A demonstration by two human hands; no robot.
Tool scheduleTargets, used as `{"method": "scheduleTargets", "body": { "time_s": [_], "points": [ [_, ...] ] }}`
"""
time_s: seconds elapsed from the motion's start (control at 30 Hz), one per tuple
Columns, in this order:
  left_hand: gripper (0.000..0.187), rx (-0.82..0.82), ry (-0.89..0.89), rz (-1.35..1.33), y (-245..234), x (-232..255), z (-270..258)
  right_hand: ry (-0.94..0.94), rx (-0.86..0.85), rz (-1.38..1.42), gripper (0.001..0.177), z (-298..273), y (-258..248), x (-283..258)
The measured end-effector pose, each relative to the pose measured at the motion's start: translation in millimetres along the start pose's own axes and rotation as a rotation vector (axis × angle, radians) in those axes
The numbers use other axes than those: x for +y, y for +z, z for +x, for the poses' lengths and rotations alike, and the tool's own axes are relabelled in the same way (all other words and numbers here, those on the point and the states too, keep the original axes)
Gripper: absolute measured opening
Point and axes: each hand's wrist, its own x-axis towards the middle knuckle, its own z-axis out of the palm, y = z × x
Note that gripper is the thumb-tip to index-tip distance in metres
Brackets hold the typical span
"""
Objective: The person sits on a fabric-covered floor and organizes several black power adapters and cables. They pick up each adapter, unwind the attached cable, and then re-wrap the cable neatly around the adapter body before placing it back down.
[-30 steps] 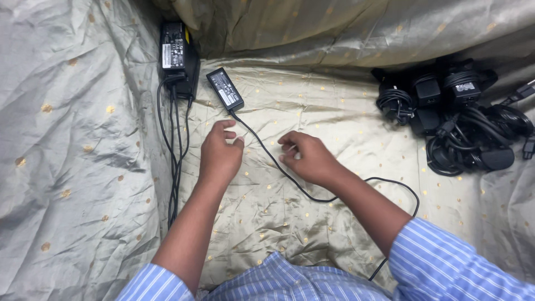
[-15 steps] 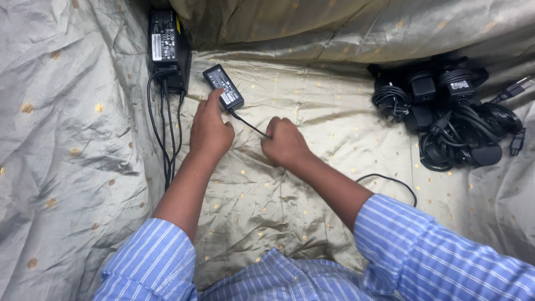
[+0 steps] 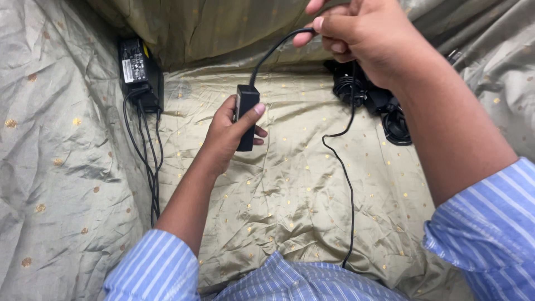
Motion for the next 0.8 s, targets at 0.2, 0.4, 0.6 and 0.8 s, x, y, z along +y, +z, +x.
{"method": "scheduleTargets", "body": {
  "time_s": [0.2, 0.4, 0.6, 0.8],
  "points": [
    [0.056, -0.089, 0.071, -0.431, 39, 49, -28, 0.104, 0.226, -0.328, 0.012, -56, -3, 25],
    [0.065, -0.028, 0.18, -0.252, 69, 47, -25, 0.049, 0.231, -0.735, 0.016, -122, 76, 47],
    [0.067, 0.236, 0.563, 0.532, 67, 42, -35, 0.146, -0.001, -0.991, 0.022, -160, 93, 3],
    [0.06, 0.114, 0.739, 1.119, 80, 71, -66, -0.272, -0.268, -1.302, 0.024, -162, 64, -39]
  ]
}}
